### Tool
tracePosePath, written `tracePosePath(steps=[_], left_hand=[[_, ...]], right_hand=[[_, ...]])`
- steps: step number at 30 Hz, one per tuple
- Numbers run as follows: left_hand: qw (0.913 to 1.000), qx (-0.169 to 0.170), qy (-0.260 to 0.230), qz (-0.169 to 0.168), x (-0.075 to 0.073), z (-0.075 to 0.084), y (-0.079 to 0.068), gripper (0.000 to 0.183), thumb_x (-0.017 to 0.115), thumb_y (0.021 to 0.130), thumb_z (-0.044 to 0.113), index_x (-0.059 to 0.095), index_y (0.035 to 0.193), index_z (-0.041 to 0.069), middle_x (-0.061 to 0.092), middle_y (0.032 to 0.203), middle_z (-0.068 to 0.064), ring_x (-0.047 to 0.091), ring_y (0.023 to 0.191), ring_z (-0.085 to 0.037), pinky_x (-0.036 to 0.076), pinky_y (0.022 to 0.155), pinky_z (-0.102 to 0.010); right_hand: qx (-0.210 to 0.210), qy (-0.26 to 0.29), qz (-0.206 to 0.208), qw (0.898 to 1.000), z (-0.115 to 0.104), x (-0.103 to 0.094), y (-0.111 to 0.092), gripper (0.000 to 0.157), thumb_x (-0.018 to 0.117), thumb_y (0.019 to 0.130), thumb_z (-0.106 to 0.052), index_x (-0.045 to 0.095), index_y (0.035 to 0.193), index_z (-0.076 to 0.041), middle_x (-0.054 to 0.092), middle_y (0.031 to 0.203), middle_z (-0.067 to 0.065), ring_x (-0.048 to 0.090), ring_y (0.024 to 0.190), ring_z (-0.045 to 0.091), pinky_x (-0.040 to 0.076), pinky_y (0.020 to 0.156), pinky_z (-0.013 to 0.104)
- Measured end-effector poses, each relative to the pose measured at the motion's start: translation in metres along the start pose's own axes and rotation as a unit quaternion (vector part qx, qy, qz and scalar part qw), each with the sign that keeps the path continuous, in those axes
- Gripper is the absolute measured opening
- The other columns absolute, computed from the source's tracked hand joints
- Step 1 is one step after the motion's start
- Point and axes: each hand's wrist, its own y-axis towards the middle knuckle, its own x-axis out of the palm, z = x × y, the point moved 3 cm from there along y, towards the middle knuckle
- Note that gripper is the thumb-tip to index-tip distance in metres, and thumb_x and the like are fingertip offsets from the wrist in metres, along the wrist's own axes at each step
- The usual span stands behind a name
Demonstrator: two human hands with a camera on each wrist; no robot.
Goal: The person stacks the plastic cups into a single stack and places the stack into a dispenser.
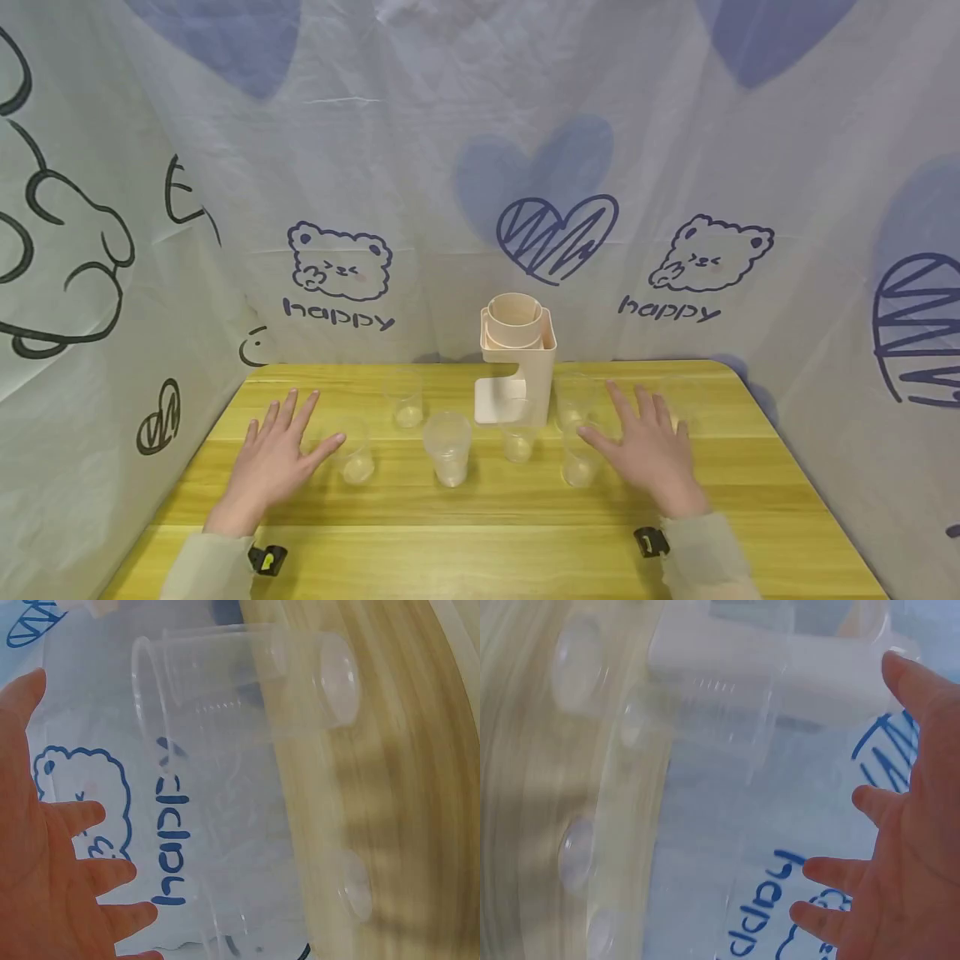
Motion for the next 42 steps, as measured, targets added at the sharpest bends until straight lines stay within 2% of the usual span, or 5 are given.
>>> tracePosePath(steps=[7,14,23,34,42], left_hand=[[0.9995,0.012,-0.022,0.02,-0.004,0.009,-0.006,0.095,0.039,0.089,0.077,0.018,0.158,0.015,0.01,0.159,-0.024,0.012,0.141,-0.052,0.005,0.113,-0.066],[0.9959,0.015,-0.087,0.019,-0.008,0.021,-0.014,0.093,0.046,0.091,0.07,0.012,0.159,0.016,0.012,0.159,-0.025,0.017,0.14,-0.051,0.017,0.111,-0.065],[0.9899,0.02,-0.134,0.039,-0.006,0.032,-0.019,0.091,0.056,0.091,0.062,0.02,0.157,0.011,0.018,0.158,-0.023,0.029,0.135,-0.051,0.031,0.1,-0.072],[0.9805,0.009,-0.182,0.075,0.01,0.035,-0.02,0.093,0.07,0.085,0.057,0.028,0.153,0.01,0.027,0.153,-0.021,0.041,0.128,-0.049,0.041,0.095,-0.067],[0.9788,-0.018,-0.193,0.066,0.023,0.039,-0.017,0.1,0.074,0.08,0.057,0.026,0.154,0.011,0.027,0.153,-0.018,0.044,0.126,-0.049,0.044,0.094,-0.065]], right_hand=[[-0.039,0.015,0.032,0.999,-0.021,0.0,-0.007,0.092,0.046,0.088,-0.074,0.021,0.157,-0.018,0.022,0.153,0.031,0.023,0.133,0.058,0.019,0.101,0.078],[-0.086,0.046,0.062,0.993,-0.041,0.007,-0.011,0.09,0.057,0.087,-0.068,0.028,0.155,-0.017,0.03,0.151,0.029,0.029,0.134,0.053,0.023,0.103,0.074],[-0.164,0.099,0.097,0.977,-0.075,0.021,-0.017,0.085,0.072,0.084,-0.054,0.037,0.15,-0.014,0.037,0.148,0.026,0.036,0.132,0.049,0.033,0.099,0.072],[-0.209,0.24,0.033,0.947,-0.122,0.053,-0.018,0.087,0.079,0.083,-0.037,0.032,0.152,-0.014,0.03,0.154,0.014,0.036,0.136,0.037,0.038,0.104,0.059],[-0.172,0.337,-0.006,0.926,-0.144,0.075,-0.007,0.092,0.081,0.082,-0.033,0.027,0.154,-0.014,0.034,0.153,0.01,0.039,0.134,0.032,0.037,0.107,0.054]])
